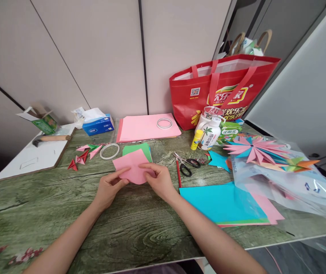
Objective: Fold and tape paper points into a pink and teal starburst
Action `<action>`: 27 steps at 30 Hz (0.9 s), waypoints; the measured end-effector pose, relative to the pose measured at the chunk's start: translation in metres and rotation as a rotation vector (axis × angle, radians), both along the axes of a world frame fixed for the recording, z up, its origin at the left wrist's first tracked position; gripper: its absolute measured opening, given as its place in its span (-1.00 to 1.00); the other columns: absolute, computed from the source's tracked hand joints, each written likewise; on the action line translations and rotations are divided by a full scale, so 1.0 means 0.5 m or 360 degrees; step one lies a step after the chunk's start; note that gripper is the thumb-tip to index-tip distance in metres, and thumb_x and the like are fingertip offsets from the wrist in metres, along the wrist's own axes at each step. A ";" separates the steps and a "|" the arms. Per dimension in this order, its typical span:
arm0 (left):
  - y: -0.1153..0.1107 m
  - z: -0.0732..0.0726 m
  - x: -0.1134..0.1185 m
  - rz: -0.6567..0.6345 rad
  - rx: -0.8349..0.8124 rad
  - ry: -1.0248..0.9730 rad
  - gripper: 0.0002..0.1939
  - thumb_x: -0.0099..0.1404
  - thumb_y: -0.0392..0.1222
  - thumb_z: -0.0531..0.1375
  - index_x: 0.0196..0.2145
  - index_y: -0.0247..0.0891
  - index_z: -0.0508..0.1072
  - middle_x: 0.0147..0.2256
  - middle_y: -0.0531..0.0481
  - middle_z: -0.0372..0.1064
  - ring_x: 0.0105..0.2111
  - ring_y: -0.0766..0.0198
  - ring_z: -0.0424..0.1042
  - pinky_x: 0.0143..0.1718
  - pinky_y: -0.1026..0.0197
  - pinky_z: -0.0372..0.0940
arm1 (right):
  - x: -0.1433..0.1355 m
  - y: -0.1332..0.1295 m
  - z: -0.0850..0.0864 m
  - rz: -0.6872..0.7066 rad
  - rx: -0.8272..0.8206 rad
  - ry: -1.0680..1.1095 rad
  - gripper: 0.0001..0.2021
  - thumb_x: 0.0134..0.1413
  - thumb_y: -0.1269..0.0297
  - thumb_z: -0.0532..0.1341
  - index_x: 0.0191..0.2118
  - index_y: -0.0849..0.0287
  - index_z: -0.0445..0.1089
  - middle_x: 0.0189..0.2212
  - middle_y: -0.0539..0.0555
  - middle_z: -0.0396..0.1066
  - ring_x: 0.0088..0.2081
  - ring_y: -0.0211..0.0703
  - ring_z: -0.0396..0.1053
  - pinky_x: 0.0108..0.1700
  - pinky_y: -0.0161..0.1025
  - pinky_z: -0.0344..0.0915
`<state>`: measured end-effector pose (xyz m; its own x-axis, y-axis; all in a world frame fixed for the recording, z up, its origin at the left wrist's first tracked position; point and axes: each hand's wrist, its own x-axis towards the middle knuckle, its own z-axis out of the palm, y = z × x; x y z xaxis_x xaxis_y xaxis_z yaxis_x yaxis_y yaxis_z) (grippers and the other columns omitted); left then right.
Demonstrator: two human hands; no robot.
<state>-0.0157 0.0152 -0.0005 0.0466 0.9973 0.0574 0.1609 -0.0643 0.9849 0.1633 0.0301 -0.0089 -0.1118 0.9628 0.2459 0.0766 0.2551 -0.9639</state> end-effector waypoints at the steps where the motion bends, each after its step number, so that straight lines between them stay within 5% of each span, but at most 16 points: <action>1: 0.000 0.000 0.002 0.0031 -0.0018 -0.0063 -0.54 -0.08 -0.18 0.29 -0.15 -0.25 0.44 -0.44 0.02 0.49 -0.47 0.24 0.40 -0.40 0.26 0.29 | -0.001 -0.001 -0.001 0.0007 0.0011 0.0002 -0.76 -0.16 0.46 0.13 -0.29 0.17 0.44 -0.27 0.06 0.45 -0.19 -0.14 0.36 -0.10 -0.18 0.25; 5: 0.000 0.004 0.011 0.0068 -0.0033 -0.0432 -0.12 -0.07 -0.19 0.30 0.16 -0.19 -0.02 -0.32 0.01 0.49 -0.40 0.27 0.43 -0.28 0.22 0.31 | -0.009 -0.010 0.002 0.0086 -0.0010 0.0110 -0.68 -0.19 0.41 0.18 -0.19 0.18 0.34 -0.23 0.07 0.40 -0.21 -0.15 0.35 -0.15 -0.22 0.27; 9: 0.001 0.006 0.016 0.0073 -0.0058 -0.0568 0.06 -0.11 -0.23 0.32 0.20 -0.16 -0.27 -0.29 -0.06 0.49 -0.36 0.24 0.45 -0.25 0.16 0.33 | -0.018 -0.023 0.008 0.0110 -0.0044 0.0118 -0.35 -0.25 0.33 0.28 0.05 0.13 0.08 -0.09 0.13 0.28 -0.13 -0.11 0.30 -0.16 -0.23 0.27; 14: 0.000 -0.001 0.021 0.0060 -0.0232 -0.0492 -0.28 -0.15 -0.23 0.34 0.00 -0.36 0.23 -0.30 -0.13 0.49 -0.36 0.18 0.46 -0.29 0.17 0.35 | -0.023 -0.029 0.011 -0.0093 0.0044 -0.0139 -0.03 -0.42 0.27 0.38 0.17 0.12 -0.14 0.13 0.16 -0.02 0.09 0.01 0.05 0.06 -0.12 0.07; 19: -0.007 0.004 0.026 -0.0032 -0.0242 -0.0424 -0.58 -0.12 -0.21 0.32 -0.25 -0.34 0.42 -0.31 -0.10 0.49 -0.34 0.15 0.45 -0.29 0.17 0.34 | -0.025 -0.030 0.007 -0.0091 -0.0097 -0.0124 0.05 -0.39 0.29 0.36 0.20 0.16 -0.32 -0.02 0.21 0.20 -0.08 -0.02 0.25 -0.07 -0.13 0.20; 27: -0.003 -0.007 0.019 -0.0084 -0.0288 -0.0466 -0.64 -0.07 -0.22 0.30 -0.26 -0.37 0.46 -0.30 -0.12 0.49 -0.32 0.16 0.44 -0.23 0.16 0.31 | -0.020 -0.019 0.001 -0.0028 -0.0136 -0.0057 -0.24 -0.40 0.30 0.35 0.04 0.20 0.09 -0.10 0.13 0.28 -0.14 -0.09 0.27 -0.13 -0.21 0.23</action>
<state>-0.0064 0.0135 -0.0038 0.1063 0.9892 -0.1013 -0.1290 0.1147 0.9850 0.1535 0.0209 -0.0084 -0.1021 0.9820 0.1590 0.1148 0.1704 -0.9787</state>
